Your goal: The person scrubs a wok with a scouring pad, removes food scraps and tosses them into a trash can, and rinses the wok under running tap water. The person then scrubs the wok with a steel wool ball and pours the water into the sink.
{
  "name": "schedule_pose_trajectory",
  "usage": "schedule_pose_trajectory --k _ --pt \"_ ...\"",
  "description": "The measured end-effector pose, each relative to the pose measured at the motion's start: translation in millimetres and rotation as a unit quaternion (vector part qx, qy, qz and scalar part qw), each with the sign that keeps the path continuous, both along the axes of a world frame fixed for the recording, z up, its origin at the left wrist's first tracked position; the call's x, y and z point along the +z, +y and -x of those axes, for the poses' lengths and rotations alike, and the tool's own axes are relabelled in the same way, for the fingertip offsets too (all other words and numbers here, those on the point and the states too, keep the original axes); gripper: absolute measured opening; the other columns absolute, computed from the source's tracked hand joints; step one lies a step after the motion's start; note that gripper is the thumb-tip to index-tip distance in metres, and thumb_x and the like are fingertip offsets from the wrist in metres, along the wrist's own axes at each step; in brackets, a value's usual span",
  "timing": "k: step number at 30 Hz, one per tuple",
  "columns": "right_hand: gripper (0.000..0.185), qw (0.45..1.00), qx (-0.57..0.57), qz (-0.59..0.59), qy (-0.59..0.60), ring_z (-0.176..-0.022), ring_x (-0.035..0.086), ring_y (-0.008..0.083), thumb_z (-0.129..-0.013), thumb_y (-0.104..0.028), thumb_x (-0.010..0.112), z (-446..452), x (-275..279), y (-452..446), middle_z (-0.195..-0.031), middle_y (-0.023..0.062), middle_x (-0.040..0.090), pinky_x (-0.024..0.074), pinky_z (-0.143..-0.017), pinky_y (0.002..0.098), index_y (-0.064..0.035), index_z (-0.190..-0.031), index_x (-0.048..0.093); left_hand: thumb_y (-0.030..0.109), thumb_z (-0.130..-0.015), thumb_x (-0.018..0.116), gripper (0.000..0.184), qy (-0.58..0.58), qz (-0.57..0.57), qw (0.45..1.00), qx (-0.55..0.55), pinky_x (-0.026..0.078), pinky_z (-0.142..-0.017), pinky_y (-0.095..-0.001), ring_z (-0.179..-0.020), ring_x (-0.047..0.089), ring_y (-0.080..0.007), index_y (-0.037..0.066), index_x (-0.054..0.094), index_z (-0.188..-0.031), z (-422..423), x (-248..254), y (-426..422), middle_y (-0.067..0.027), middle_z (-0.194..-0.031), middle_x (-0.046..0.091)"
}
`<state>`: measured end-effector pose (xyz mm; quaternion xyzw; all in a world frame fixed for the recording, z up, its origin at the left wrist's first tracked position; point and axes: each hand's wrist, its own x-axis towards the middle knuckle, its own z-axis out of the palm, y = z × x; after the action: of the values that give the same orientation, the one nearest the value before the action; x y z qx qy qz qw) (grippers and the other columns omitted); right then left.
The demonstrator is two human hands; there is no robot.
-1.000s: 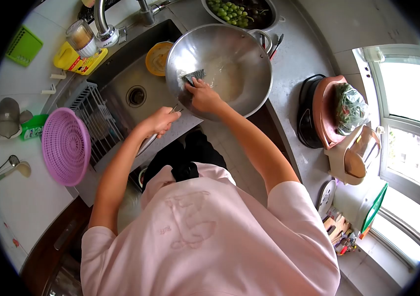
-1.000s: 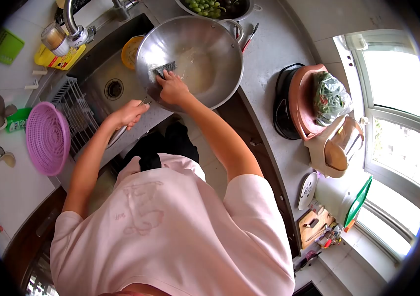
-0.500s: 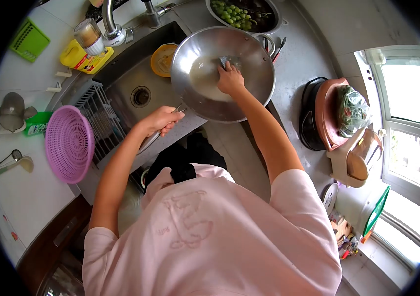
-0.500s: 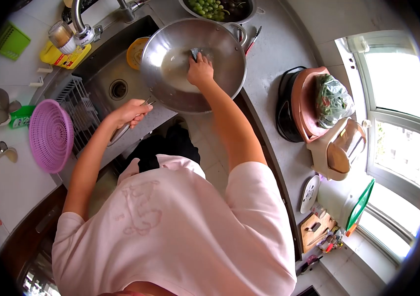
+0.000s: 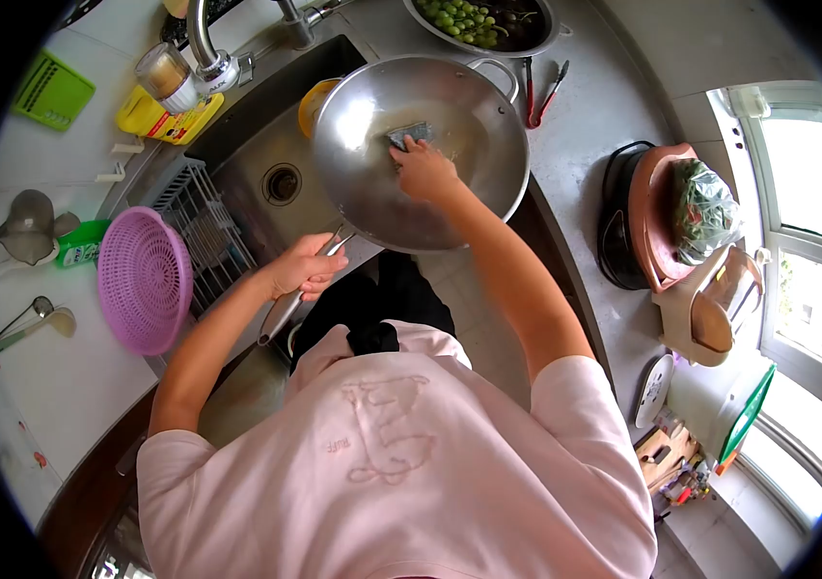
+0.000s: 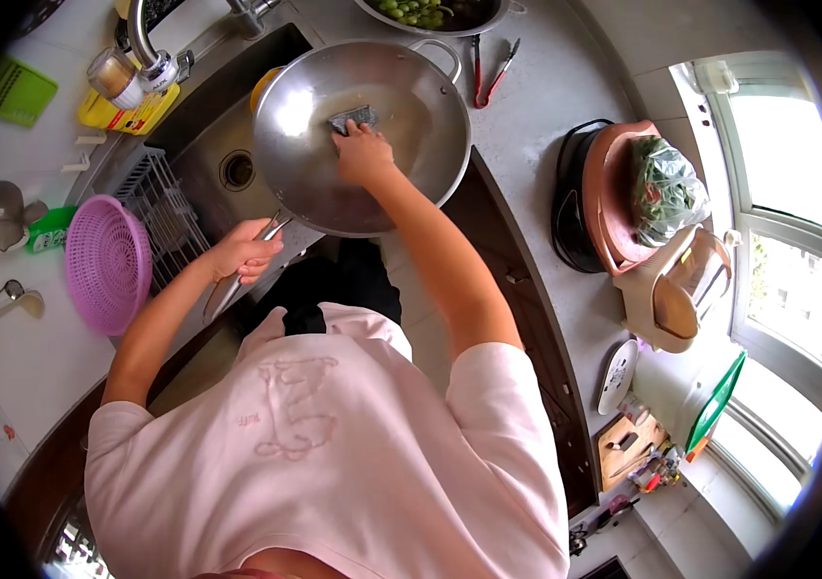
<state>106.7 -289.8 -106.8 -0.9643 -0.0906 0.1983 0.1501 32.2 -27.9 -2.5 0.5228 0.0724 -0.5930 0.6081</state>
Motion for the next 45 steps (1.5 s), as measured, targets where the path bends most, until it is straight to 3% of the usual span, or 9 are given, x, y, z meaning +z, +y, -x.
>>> schedule_pose_trajectory --k 7,15,18,21,26,35,38,41,45 --pt "0.057 0.974 0.172 -0.001 0.148 -0.134 0.039 0.0351 -0.083 -0.019 0.048 18.0 21.0 27.9 -0.152 0.0165 0.032 0.0372 -0.107 0.0437 -0.0186 -0.139 0.048 0.017 -0.095 0.057 0.017 0.016 -0.015 0.993 0.112 0.032 -0.035 -0.0219 -0.039 0.034 -0.0032 0.010 0.042 -0.091 49.5 29.7 45.0 0.0049 -0.057 0.035" --pt "0.059 0.954 0.229 -0.192 -0.032 -0.141 0.030 0.0328 -0.086 -0.014 0.046 -1.2 -14.8 172.4 -0.156 0.0136 0.025 0.0303 -0.112 0.0448 -0.0197 -0.144 0.041 0.014 -0.095 0.054 0.013 -0.041 -0.107 0.969 0.218 0.033 -0.035 -0.0238 -0.038 0.034 -0.0049 0.010 0.042 -0.093 93.5 50.9 85.1 0.0047 -0.056 0.035" --pt "0.060 0.966 0.207 -0.145 0.046 -0.143 0.028 0.0312 -0.086 -0.016 0.047 -10.0 -10.9 219.6 -0.157 0.0117 0.024 0.0285 -0.113 0.0449 -0.0201 -0.145 0.039 0.016 -0.096 0.053 0.013 -0.033 -0.139 0.957 0.251 0.033 -0.036 -0.0243 -0.039 0.035 -0.0047 0.010 0.042 -0.093 103.5 66.7 99.2 0.0050 -0.056 0.034" --pt "0.060 0.913 0.367 -0.165 0.071 -0.143 0.027 0.0314 -0.087 -0.018 0.048 22.1 -9.3 250.8 -0.157 0.0101 0.023 0.0279 -0.113 0.0457 -0.0198 -0.146 0.037 0.017 -0.096 0.053 0.014 -0.027 -0.152 0.945 0.288 0.033 -0.036 -0.0245 -0.041 0.036 -0.0049 0.009 0.043 -0.091 111.1 69.6 110.8 0.0046 -0.058 0.036" --pt "0.062 0.954 0.258 -0.133 0.076 -0.143 0.026 0.0324 -0.085 -0.017 0.049 1.5 -35.5 279.2 -0.157 0.0106 0.024 0.0266 -0.113 0.0473 -0.0173 -0.146 0.037 0.017 -0.095 0.054 0.016 -0.007 -0.164 0.935 0.314 0.034 -0.037 -0.0246 -0.043 0.037 -0.0052 0.007 0.044 -0.088 117.1 64.7 122.3 0.0036 -0.060 0.039" --pt "0.061 0.950 0.251 -0.160 0.091 -0.140 0.030 0.0358 -0.083 -0.008 0.045 3.1 -52.0 290.8 -0.154 0.0140 0.029 0.0296 -0.113 0.0447 -0.0125 -0.144 0.038 0.021 -0.095 0.054 0.017 -0.026 -0.181 0.949 0.256 0.033 -0.038 -0.0249 -0.042 0.033 -0.0049 0.010 0.043 -0.088 105.8 56.6 152.5 0.0051 -0.058 0.035" --pt "0.061 0.923 0.312 -0.156 0.162 -0.140 0.031 0.0356 -0.083 -0.006 0.045 22.6 -1.4 281.9 -0.154 0.0149 0.028 0.0304 -0.112 0.0441 -0.0108 -0.143 0.038 0.020 -0.094 0.054 0.017 -0.012 -0.191 0.951 0.242 0.033 -0.038 -0.0251 -0.042 0.032 -0.0052 0.010 0.043 -0.087 100.6 63.0 155.5 0.0051 -0.058 0.035" --pt "0.057 0.932 0.270 -0.206 0.124 -0.142 0.026 0.0355 -0.083 -0.010 0.046 10.9 -46.2 285.5 -0.155 0.0159 0.026 0.0282 -0.112 0.0509 -0.0078 -0.140 0.041 0.020 -0.094 0.055 0.017 -0.016 -0.184 0.952 0.243 0.033 -0.038 -0.0255 -0.042 0.032 -0.0054 0.010 0.042 -0.087 105.0 56.9 159.8 0.0050 -0.058 0.035" --pt "0.054 0.941 0.272 -0.184 0.082 -0.135 0.038 0.0363 -0.083 -0.009 0.048 19.9 -50.6 292.6 -0.149 0.0188 0.036 0.0351 -0.107 0.0492 -0.0066 -0.136 0.044 0.018 -0.093 0.055 0.018 -0.023 -0.180 0.953 0.243 0.036 -0.037 -0.0247 -0.043 0.037 -0.0055 0.006 0.044 -0.085 101.3 58.3 164.3 0.0031 -0.058 0.040"
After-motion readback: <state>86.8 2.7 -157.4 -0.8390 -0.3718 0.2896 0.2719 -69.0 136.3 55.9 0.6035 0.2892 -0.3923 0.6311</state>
